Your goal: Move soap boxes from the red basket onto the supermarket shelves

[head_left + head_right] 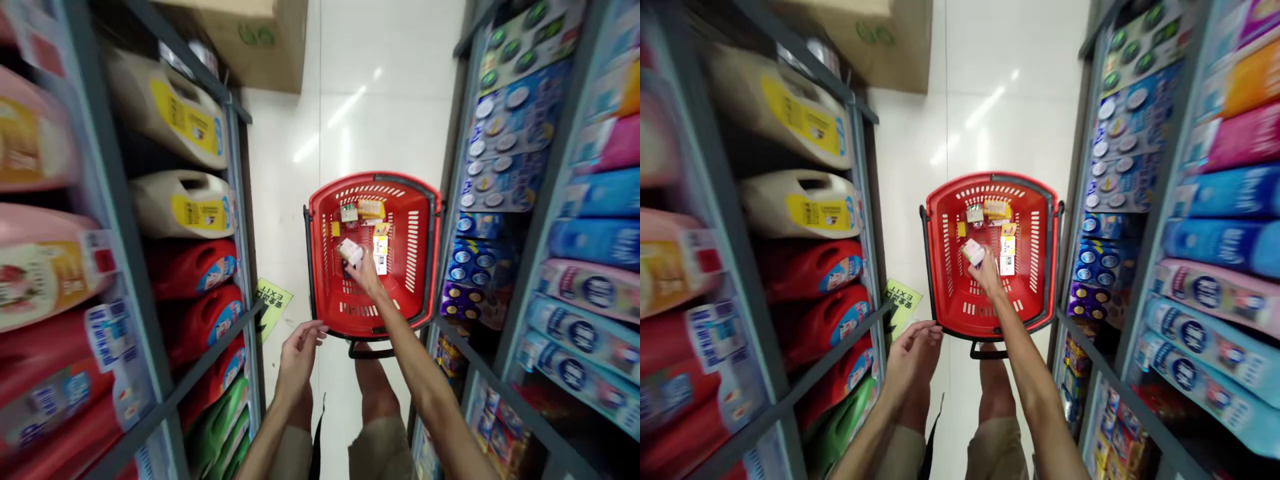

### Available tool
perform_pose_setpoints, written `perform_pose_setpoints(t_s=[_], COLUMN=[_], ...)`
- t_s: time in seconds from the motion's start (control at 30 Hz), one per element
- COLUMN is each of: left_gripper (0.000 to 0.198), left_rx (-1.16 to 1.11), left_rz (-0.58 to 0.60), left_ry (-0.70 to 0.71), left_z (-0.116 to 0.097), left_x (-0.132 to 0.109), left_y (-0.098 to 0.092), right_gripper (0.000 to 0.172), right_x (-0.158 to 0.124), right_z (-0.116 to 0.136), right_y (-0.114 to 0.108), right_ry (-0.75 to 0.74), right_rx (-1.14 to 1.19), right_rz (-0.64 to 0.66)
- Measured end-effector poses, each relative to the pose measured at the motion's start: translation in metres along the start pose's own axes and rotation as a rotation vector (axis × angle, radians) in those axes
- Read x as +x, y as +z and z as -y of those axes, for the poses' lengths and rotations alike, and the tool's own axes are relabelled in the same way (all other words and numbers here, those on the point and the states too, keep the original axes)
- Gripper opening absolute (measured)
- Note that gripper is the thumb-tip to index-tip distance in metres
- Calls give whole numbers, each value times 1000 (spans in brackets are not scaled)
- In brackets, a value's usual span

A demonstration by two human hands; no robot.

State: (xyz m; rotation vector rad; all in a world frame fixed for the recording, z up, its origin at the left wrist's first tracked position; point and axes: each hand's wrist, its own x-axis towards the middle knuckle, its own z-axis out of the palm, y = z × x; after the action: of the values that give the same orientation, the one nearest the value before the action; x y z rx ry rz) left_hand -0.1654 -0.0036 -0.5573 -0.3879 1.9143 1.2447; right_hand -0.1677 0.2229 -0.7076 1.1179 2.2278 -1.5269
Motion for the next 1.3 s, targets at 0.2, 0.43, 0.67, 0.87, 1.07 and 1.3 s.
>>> perform_pose_setpoints(t_s=[0.2, 0.43, 0.67, 0.87, 1.07, 1.3], left_gripper=[58, 58, 59, 61, 64, 61], left_rx=[-164, -202, -126, 150, 513, 534], left_rz=[140, 585, 848, 1272, 1581, 1700], left_ry=[-40, 138, 352, 431, 477, 482], left_z=[-148, -308, -348, -323, -270, -137], left_x=[-83, -287, -447, -524, -617, -719], left_y=[-3, -11, -15, -15, -30, -64], right_gripper=[69, 71, 56, 54, 58, 56], right_x=[-221, -439, -611, -726, -830, -957], right_z=[136, 284, 342, 344, 334, 286], right_y=[-105, -239, -271, -201, -121, -38], right_ry=[-194, -383, -447, -258, -213, -227], right_rx=[315, 554, 607, 723, 885, 930], right_rz=[-214, -271, -786, -1285, -1679, -1925])
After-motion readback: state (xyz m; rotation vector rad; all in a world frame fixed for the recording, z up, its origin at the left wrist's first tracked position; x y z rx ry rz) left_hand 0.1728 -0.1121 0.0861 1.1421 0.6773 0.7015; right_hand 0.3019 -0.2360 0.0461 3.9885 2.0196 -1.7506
